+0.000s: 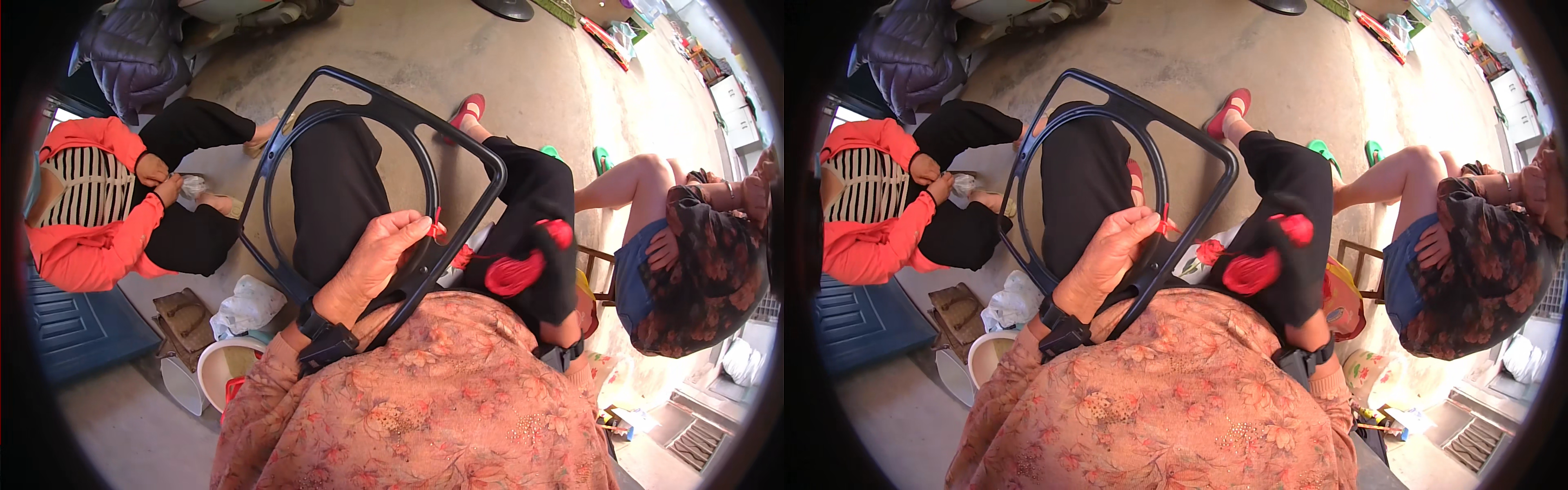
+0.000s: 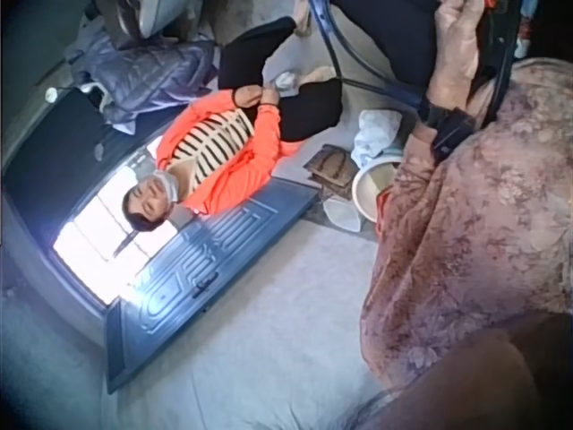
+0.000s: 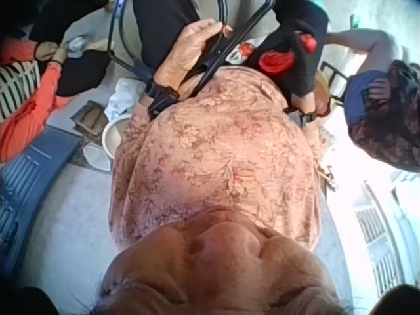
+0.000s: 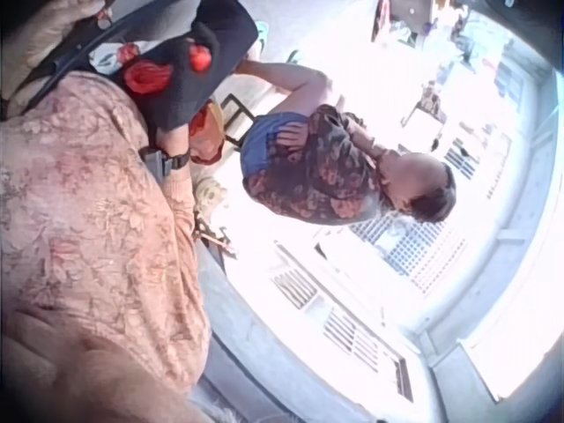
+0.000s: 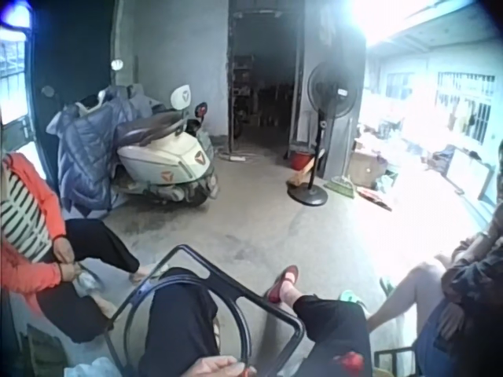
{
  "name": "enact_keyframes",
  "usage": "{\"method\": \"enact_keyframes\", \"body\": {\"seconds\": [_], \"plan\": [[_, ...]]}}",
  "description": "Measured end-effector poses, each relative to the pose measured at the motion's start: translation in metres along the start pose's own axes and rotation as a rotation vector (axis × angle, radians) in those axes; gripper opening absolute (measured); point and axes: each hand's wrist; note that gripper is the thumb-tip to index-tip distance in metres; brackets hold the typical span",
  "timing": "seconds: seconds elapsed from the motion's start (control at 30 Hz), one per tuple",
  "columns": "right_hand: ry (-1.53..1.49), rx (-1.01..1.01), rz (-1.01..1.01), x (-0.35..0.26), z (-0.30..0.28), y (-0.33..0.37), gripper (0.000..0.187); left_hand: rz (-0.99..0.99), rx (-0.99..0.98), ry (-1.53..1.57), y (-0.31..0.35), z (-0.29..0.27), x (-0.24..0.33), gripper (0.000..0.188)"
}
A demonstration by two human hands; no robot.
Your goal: Winding red string around a black plastic frame.
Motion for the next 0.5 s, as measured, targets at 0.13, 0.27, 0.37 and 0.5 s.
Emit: {"method": "enact_keyframes", "body": {"seconds": [0.13,0.27,0.37,0.5], "plan": [[-0.539,0.089,0.082,0.002,-0.07,-0.01,0.039,0.031,0.003,-0.032,0.002,0.002,0.008,0.017],[-0.696,0.154,0.065,0.009,-0.144,-0.005,0.03,0.193,0.067,-0.076,0.009,-0.001,0.021,0.015],[-0.84,0.23,0.083,0.023,-0.18,-0.006,0.025,0.159,-0.002,0.023,0.013,0.001,0.024,0.015],[-0.812,0.278,0.022,0.045,-0.199,-0.013,0.023,0.167,0.01,-0.007,0.014,0.007,0.024,0.014]]}}
Point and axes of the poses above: each hand's wrist, its own y-axis away from the middle knuckle, its own z-axis out of the palm, x = y × z, and after that the axes turned 8 degrees about z, right-handed
